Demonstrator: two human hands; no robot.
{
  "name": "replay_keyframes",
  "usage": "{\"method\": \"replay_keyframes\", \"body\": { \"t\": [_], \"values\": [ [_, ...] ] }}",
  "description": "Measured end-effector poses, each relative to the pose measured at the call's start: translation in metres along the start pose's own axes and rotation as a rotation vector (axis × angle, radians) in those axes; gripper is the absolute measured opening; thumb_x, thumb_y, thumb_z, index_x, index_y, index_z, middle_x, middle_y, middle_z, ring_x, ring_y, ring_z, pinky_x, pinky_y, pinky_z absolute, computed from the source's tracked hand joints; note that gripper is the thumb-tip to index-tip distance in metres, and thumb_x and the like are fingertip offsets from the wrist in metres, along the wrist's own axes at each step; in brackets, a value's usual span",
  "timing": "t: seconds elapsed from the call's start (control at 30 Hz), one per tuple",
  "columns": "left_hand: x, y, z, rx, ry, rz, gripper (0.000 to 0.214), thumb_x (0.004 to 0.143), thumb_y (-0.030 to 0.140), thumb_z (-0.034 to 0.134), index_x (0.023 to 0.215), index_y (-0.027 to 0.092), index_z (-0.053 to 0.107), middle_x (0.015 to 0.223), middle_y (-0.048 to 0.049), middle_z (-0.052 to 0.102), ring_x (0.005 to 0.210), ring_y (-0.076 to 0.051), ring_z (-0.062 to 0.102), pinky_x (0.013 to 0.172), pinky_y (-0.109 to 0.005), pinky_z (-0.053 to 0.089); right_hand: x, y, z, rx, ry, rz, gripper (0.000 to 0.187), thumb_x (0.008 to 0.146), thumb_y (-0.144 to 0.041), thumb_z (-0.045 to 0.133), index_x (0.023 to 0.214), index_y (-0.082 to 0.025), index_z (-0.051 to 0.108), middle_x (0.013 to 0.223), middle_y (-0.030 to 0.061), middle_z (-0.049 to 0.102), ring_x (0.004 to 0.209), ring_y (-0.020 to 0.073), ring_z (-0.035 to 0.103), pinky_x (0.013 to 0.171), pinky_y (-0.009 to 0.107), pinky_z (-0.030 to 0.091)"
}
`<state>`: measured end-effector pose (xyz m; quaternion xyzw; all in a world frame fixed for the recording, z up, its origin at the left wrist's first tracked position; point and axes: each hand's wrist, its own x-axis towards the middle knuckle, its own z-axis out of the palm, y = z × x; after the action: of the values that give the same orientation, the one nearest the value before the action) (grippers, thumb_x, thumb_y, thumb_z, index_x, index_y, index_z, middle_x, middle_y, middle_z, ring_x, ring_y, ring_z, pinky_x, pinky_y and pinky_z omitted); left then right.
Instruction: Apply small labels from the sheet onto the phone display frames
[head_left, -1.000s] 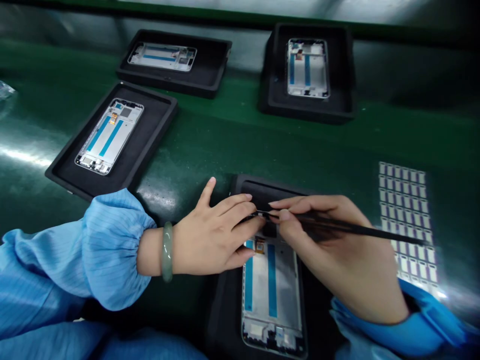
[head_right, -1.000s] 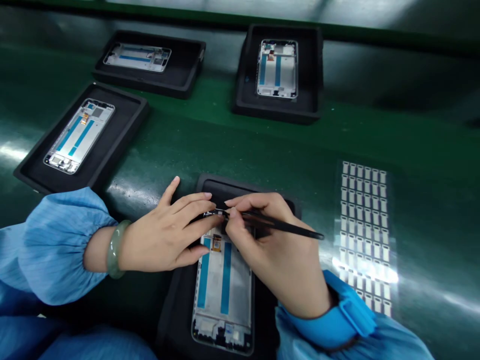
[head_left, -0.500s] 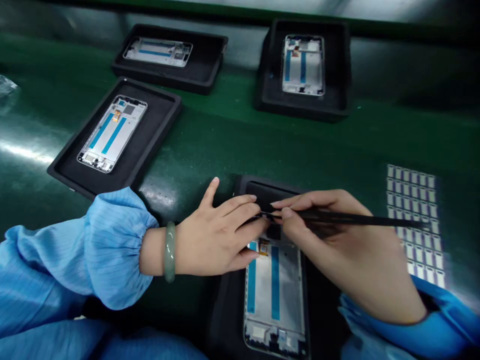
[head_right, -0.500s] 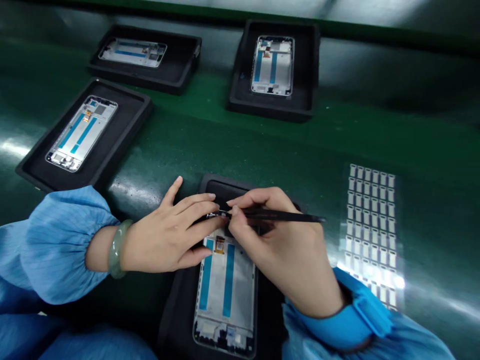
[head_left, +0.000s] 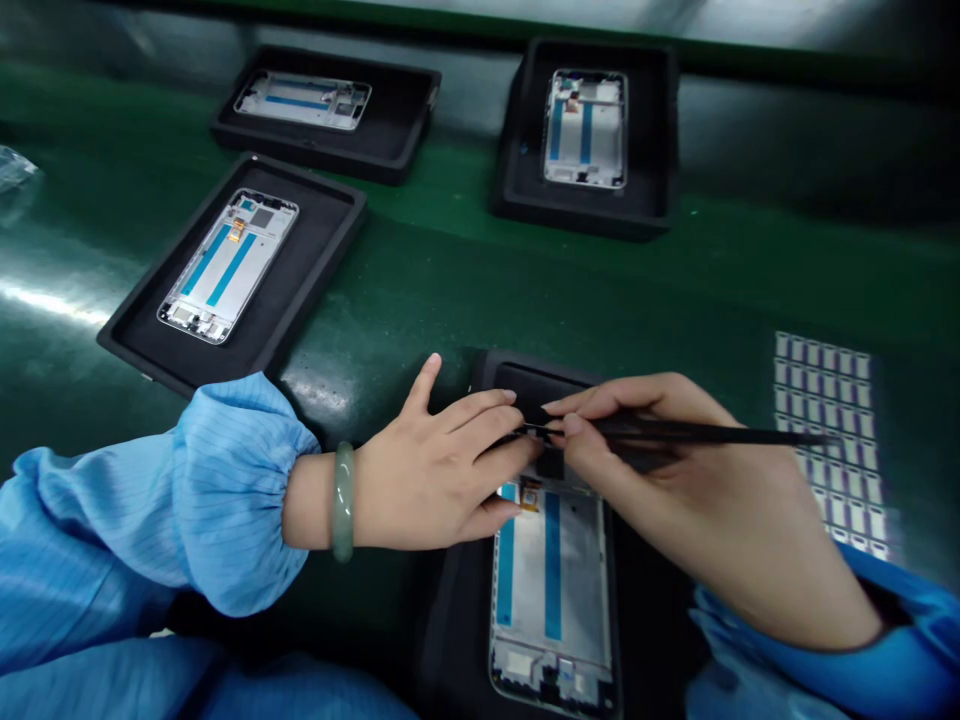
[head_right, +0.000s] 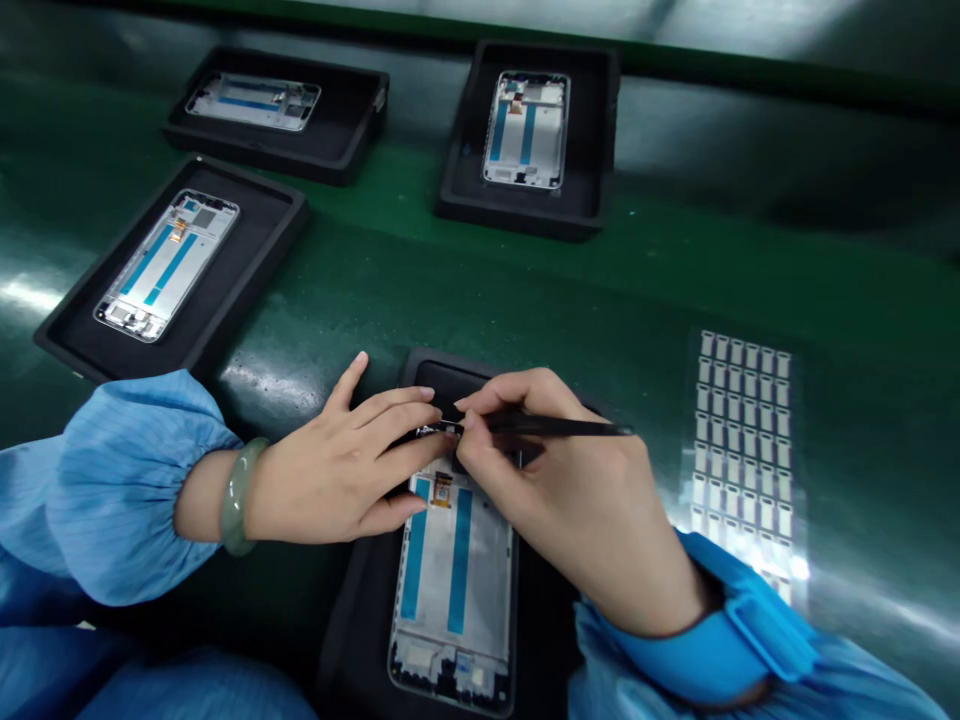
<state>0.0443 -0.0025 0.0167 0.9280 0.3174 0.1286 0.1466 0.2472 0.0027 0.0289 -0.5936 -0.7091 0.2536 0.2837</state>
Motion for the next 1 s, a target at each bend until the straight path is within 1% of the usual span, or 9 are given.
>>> {"method": "replay_keyframes", "body": {
  "t": [0.07, 0.13, 0.2, 0.27, 0.3, 0.37, 0.67, 0.8, 1.0],
  "values": [
    [0.001, 0.000, 0.001, 0.002, 0.009, 0.006, 0.039, 0.099, 0.037, 0.043, 0.127, 0.012, 0.056, 0.130, -0.0134, 0.060, 0.132, -0.028, 0.047, 0.115, -0.070, 0.010, 0.001, 0.002, -0.001, -0.041, -0.004, -0.057, 0.014, 0.082, -0.040, 0.060, 0.088, -0.027, 0.061, 0.084, -0.0008, 0.072, 0.070, 0.0177, 0.070, 0.054, 0.029, 0.054],
    [0.001, 0.000, 0.001, 0.000, 0.012, 0.010, 0.039, 0.099, 0.037, 0.043, 0.126, 0.012, 0.056, 0.129, -0.0129, 0.060, 0.132, -0.028, 0.047, 0.115, -0.070, 0.010, 0.000, 0.005, -0.002, -0.019, 0.003, -0.054, 0.013, 0.082, -0.039, 0.062, 0.087, -0.027, 0.061, 0.085, -0.0004, 0.072, 0.071, 0.0182, 0.071, 0.056, 0.030, 0.055],
    [0.001, 0.001, 0.000, -0.002, 0.005, 0.006, 0.038, 0.099, 0.036, 0.043, 0.126, 0.013, 0.056, 0.130, -0.0123, 0.060, 0.133, -0.028, 0.046, 0.115, -0.070, 0.011, -0.003, 0.008, 0.000, 0.120, 0.021, 0.032, 0.014, 0.082, -0.038, 0.064, 0.087, -0.026, 0.060, 0.088, 0.0005, 0.073, 0.073, 0.0181, 0.072, 0.060, 0.030, 0.058],
    [0.001, 0.001, 0.000, 0.000, -0.005, 0.000, 0.038, 0.099, 0.036, 0.044, 0.126, 0.013, 0.056, 0.130, -0.0123, 0.059, 0.133, -0.027, 0.046, 0.115, -0.069, 0.011, -0.006, 0.011, 0.002, 0.317, 0.044, 0.123, 0.015, 0.082, -0.036, 0.066, 0.087, -0.025, 0.057, 0.090, 0.0011, 0.073, 0.073, 0.0175, 0.073, 0.064, 0.031, 0.061],
    [0.001, 0.001, -0.001, 0.001, -0.008, -0.003, 0.038, 0.098, 0.036, 0.044, 0.127, 0.013, 0.056, 0.130, -0.0124, 0.059, 0.134, -0.027, 0.046, 0.115, -0.069, 0.011, -0.006, 0.012, 0.004, 0.396, 0.051, 0.149, 0.016, 0.082, -0.035, 0.067, 0.087, -0.025, 0.056, 0.090, 0.0013, 0.073, 0.073, 0.0172, 0.073, 0.066, 0.031, 0.062],
    [0.002, 0.002, -0.001, 0.001, -0.015, -0.008, 0.038, 0.099, 0.036, 0.043, 0.127, 0.013, 0.056, 0.131, -0.0124, 0.059, 0.134, -0.027, 0.045, 0.116, -0.068, 0.011, -0.007, 0.013, 0.007, 0.463, 0.057, 0.159, 0.016, 0.081, -0.033, 0.069, 0.086, -0.024, 0.056, 0.090, 0.0017, 0.073, 0.074, 0.0170, 0.073, 0.068, 0.031, 0.062],
    [0.002, 0.002, -0.002, -0.013, -0.044, -0.018, 0.039, 0.099, 0.036, 0.044, 0.129, 0.014, 0.054, 0.132, -0.0123, 0.058, 0.134, -0.027, 0.044, 0.116, -0.069, 0.009, -0.009, 0.014, 0.011, 0.459, 0.059, 0.131, 0.015, 0.082, -0.033, 0.069, 0.085, -0.024, 0.057, 0.090, 0.0023, 0.073, 0.080, 0.0173, 0.072, 0.070, 0.032, 0.061],
    [0.002, 0.002, -0.002, -0.009, -0.037, -0.017, 0.039, 0.099, 0.036, 0.044, 0.129, 0.014, 0.054, 0.132, -0.0129, 0.059, 0.134, -0.027, 0.045, 0.116, -0.069, 0.010, -0.008, 0.015, 0.011, 0.465, 0.050, 0.136, 0.015, 0.082, -0.034, 0.068, 0.086, -0.025, 0.057, 0.091, 0.0021, 0.072, 0.080, 0.0175, 0.072, 0.071, 0.033, 0.061],
    [0.002, 0.002, -0.002, -0.006, -0.021, -0.005, 0.039, 0.099, 0.036, 0.043, 0.128, 0.013, 0.055, 0.130, -0.0131, 0.059, 0.133, -0.027, 0.046, 0.115, -0.069, 0.012, -0.009, 0.013, 0.011, 0.401, 0.044, 0.121, 0.015, 0.081, -0.035, 0.067, 0.087, -0.027, 0.057, 0.092, 0.0006, 0.072, 0.083, 0.0191, 0.072, 0.071, 0.035, 0.060]
  ]
}}
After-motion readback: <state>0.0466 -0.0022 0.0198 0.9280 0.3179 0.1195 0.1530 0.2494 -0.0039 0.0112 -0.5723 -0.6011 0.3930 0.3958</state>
